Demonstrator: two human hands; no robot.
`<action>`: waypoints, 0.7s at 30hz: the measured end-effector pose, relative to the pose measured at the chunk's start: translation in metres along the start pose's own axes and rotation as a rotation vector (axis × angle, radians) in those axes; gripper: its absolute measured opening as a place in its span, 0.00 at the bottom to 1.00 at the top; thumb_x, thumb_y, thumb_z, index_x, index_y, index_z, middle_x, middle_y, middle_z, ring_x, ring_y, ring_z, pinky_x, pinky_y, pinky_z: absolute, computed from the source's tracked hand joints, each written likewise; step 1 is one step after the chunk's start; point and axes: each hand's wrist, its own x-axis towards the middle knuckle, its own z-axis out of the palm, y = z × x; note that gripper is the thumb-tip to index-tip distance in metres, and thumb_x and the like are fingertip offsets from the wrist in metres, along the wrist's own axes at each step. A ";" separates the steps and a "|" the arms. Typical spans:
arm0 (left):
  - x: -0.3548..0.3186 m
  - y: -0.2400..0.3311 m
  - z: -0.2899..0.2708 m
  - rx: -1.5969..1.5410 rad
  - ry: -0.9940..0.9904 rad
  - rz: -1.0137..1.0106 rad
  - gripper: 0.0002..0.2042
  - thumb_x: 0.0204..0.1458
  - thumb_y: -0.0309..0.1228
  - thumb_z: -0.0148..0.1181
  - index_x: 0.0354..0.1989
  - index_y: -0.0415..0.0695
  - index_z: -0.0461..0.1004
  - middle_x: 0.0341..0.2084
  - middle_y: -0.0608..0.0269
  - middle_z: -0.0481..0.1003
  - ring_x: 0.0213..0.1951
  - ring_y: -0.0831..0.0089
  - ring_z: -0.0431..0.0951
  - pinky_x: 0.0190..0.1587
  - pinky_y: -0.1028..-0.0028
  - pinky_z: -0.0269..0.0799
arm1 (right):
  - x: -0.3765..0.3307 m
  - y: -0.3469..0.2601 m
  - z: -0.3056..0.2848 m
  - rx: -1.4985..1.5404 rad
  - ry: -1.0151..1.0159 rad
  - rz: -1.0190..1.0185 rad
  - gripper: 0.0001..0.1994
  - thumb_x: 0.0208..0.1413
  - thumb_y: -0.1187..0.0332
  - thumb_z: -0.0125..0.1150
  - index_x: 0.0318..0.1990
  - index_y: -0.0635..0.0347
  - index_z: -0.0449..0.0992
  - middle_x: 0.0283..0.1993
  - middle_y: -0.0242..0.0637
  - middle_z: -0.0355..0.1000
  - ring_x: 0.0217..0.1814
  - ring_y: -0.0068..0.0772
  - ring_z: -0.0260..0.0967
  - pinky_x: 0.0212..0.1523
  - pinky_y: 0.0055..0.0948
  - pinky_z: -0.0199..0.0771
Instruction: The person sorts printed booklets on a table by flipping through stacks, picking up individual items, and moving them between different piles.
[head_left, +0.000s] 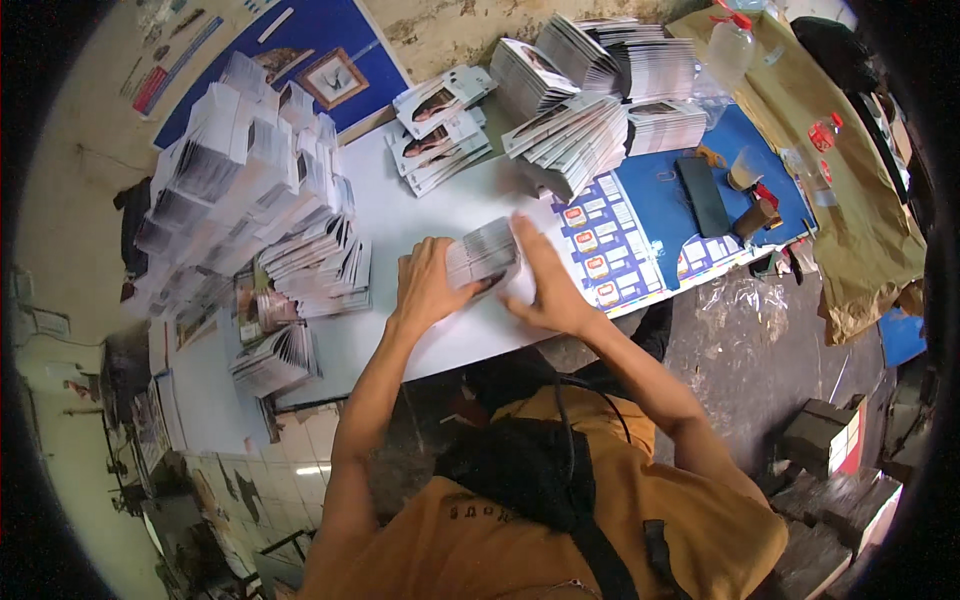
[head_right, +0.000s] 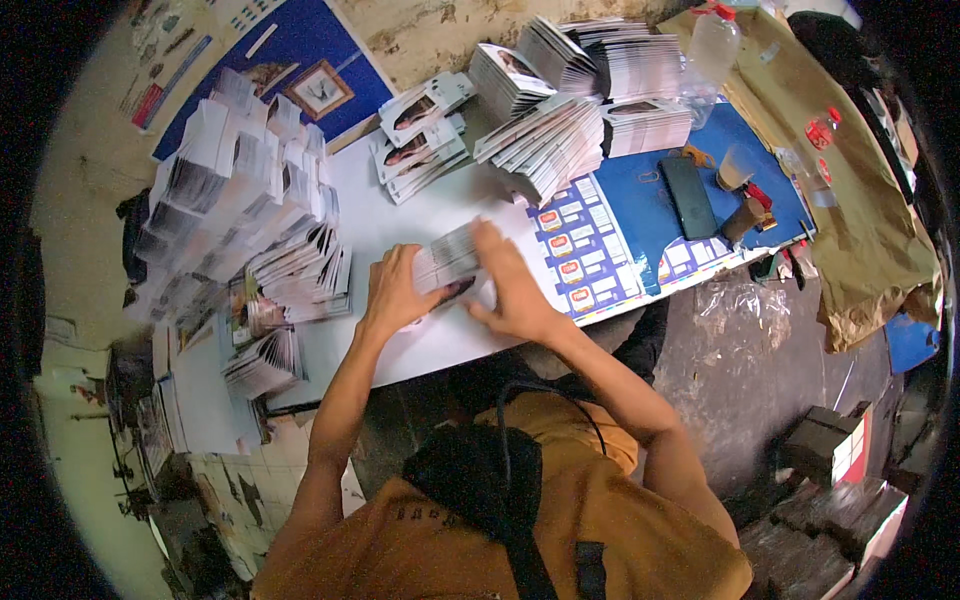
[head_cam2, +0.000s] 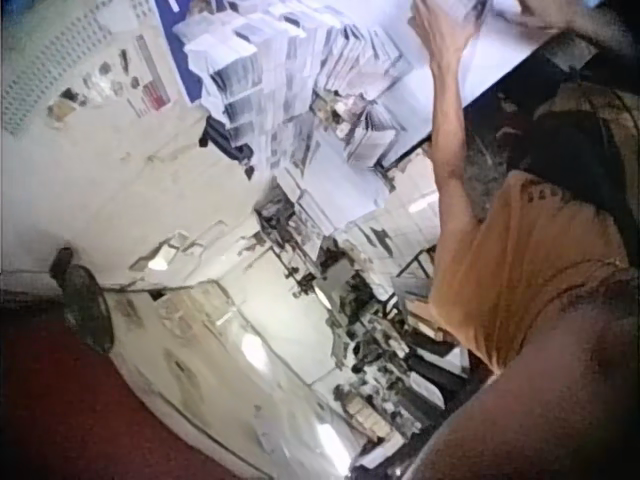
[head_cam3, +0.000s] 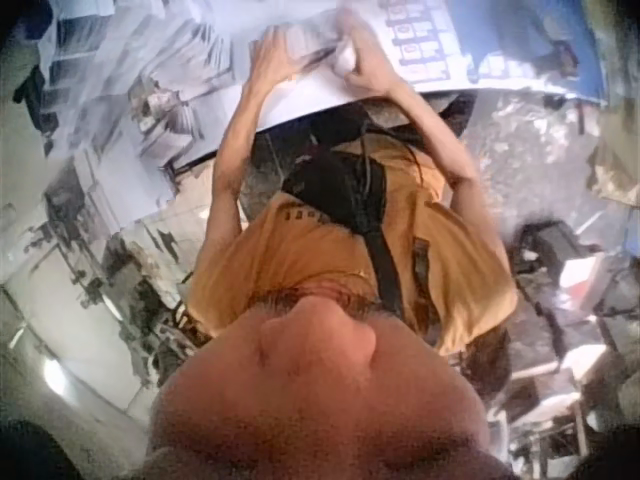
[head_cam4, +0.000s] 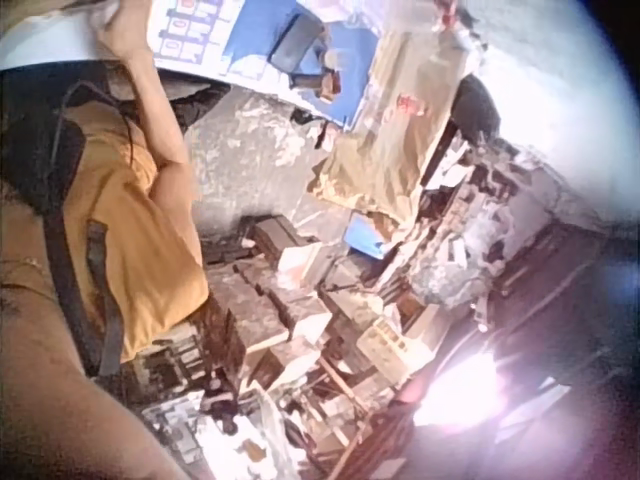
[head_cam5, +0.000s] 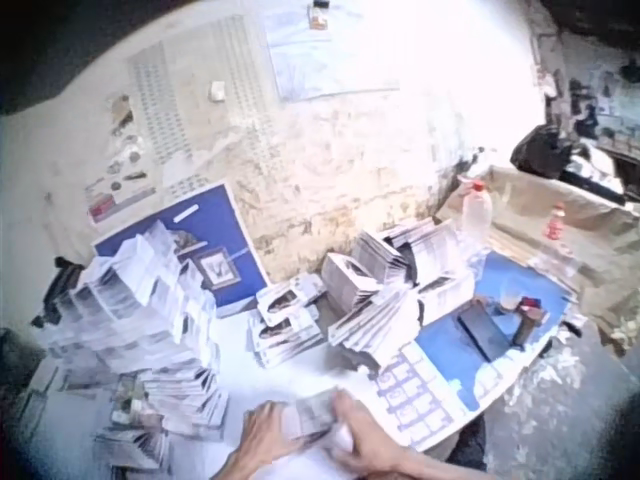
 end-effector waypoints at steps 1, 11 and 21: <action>0.000 -0.003 0.000 -0.065 -0.021 -0.022 0.38 0.37 0.51 0.75 0.52 0.38 0.69 0.42 0.49 0.75 0.45 0.53 0.75 0.52 0.57 0.64 | -0.004 0.006 0.004 0.232 0.189 0.095 0.49 0.47 0.67 0.70 0.74 0.62 0.44 0.75 0.55 0.44 0.78 0.49 0.42 0.75 0.46 0.40; -0.019 0.034 -0.001 -0.893 0.532 0.068 0.27 0.40 0.31 0.78 0.45 0.38 0.66 0.40 0.58 0.74 0.42 0.70 0.75 0.46 0.72 0.70 | 0.020 -0.020 -0.004 0.607 0.288 0.123 0.20 0.52 0.77 0.61 0.53 0.67 0.70 0.47 0.42 0.73 0.49 0.33 0.71 0.56 0.32 0.68; -0.062 0.006 0.117 -1.113 0.382 -0.142 0.16 0.58 0.29 0.58 0.51 0.34 0.70 0.47 0.52 0.72 0.52 0.63 0.72 0.55 0.66 0.67 | -0.009 0.002 0.036 0.331 0.105 0.234 0.33 0.54 0.76 0.60 0.68 0.68 0.58 0.65 0.61 0.62 0.69 0.52 0.61 0.66 0.34 0.60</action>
